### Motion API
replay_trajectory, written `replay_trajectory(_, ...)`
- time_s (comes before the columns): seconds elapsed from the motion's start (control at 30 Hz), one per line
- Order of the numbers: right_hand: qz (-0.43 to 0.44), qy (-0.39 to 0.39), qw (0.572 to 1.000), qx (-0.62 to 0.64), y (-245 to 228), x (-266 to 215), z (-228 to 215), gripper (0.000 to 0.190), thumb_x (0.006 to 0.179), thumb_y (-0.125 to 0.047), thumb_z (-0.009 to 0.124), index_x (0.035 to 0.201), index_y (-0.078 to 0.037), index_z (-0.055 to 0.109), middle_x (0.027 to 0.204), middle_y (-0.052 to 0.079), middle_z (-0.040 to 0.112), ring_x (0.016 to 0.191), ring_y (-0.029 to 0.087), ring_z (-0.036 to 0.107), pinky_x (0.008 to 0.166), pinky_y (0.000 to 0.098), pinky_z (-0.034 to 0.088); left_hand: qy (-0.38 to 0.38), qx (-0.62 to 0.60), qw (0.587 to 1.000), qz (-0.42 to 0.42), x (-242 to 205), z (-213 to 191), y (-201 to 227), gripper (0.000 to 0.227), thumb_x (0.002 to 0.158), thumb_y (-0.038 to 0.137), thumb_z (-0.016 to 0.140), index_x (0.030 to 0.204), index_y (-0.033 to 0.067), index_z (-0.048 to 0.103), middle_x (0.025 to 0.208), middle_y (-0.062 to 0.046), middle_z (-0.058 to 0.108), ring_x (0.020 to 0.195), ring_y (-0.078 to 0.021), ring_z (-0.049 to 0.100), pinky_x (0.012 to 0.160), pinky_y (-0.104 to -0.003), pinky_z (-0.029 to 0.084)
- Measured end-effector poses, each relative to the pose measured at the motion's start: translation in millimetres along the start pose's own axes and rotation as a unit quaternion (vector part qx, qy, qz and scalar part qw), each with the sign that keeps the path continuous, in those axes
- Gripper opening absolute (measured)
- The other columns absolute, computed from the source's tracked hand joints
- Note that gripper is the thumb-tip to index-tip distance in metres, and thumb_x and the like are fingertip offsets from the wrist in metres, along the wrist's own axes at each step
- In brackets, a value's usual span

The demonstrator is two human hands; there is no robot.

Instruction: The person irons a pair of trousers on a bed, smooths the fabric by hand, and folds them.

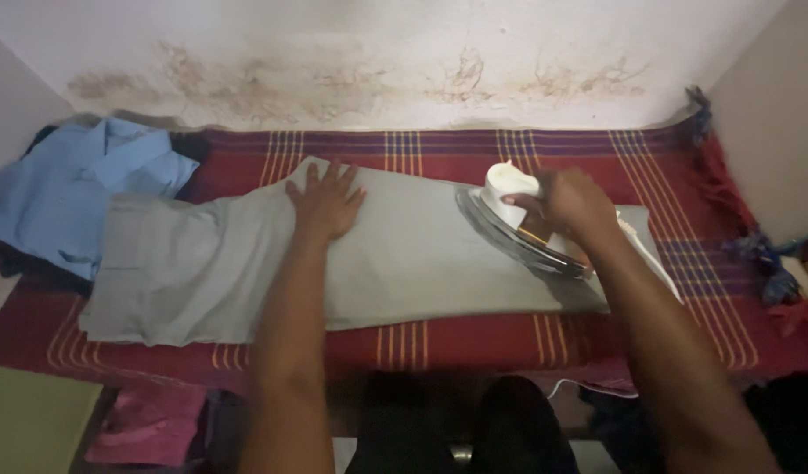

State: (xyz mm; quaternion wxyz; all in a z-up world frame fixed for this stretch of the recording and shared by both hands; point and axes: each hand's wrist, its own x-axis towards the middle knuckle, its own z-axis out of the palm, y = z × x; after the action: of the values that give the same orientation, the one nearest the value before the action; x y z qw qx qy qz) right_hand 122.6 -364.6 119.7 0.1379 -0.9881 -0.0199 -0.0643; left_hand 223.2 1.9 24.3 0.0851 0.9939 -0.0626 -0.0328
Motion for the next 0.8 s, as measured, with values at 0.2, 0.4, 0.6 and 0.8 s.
replay_trajectory(0.2, 0.007, 0.043, 0.999, 0.012, -23.1, 16.4, 12.3, 0.072, 0.08, -0.064, 0.073, 0.124, -0.007, 0.071, 0.094, 0.025, 0.073, 0.084, 0.045, 0.07, 0.07, 0.0559, 0.054, 0.052, -0.006, 0.999, -0.008, 10.0, 16.8, -7.9, 0.066, 0.099, 0.059, 0.041, 0.159, 0.0315, 0.033, 0.171, 0.0, 0.018, 0.156, -0.0328, 0.013, 0.116, -0.075, 0.01)
replay_trajectory(0.4, -0.097, -0.072, 0.991, -0.051, -26.3, 35.5, 19.4, 0.072, 0.073, -0.072, 0.072, 0.097, -0.004, 0.077, 0.083, 0.021, 0.075, 0.076, 0.039, 0.072, 0.076, 0.0504, 0.055, 0.065, -0.03, 0.997, -0.009, 12.8, 9.9, -10.6, 0.063, 0.099, 0.055, 0.044, 0.157, 0.0313, 0.037, 0.17, -0.003, 0.022, 0.156, -0.0342, 0.013, 0.115, -0.075, 0.011)
replay_trajectory(0.6, -0.01, -0.019, 1.0, -0.023, -64.1, 50.6, 35.9, 0.077, 0.083, -0.076, 0.066, 0.102, -0.002, 0.075, 0.088, 0.023, 0.075, 0.085, 0.041, 0.072, 0.077, 0.0527, 0.055, 0.121, -0.019, 0.99, -0.065, 12.5, 13.7, -17.4, 0.063, 0.1, 0.052, 0.046, 0.158, 0.026, 0.04, 0.169, -0.006, 0.026, 0.156, -0.0378, 0.014, 0.121, -0.07, 0.012)
replay_trajectory(0.8, -0.054, -0.124, 0.99, -0.038, -87.1, 69.9, 33.0, 0.096, 0.067, -0.079, 0.07, 0.13, -0.008, 0.065, 0.088, 0.024, 0.077, 0.085, 0.039, 0.074, 0.079, 0.0523, 0.055, 0.053, 0.007, 0.998, -0.046, 24.9, 15.0, -27.5, 0.07, 0.1, 0.053, 0.043, 0.159, 0.0183, 0.028, 0.169, -0.011, 0.019, 0.153, -0.0411, 0.011, 0.119, -0.063, 0.011)
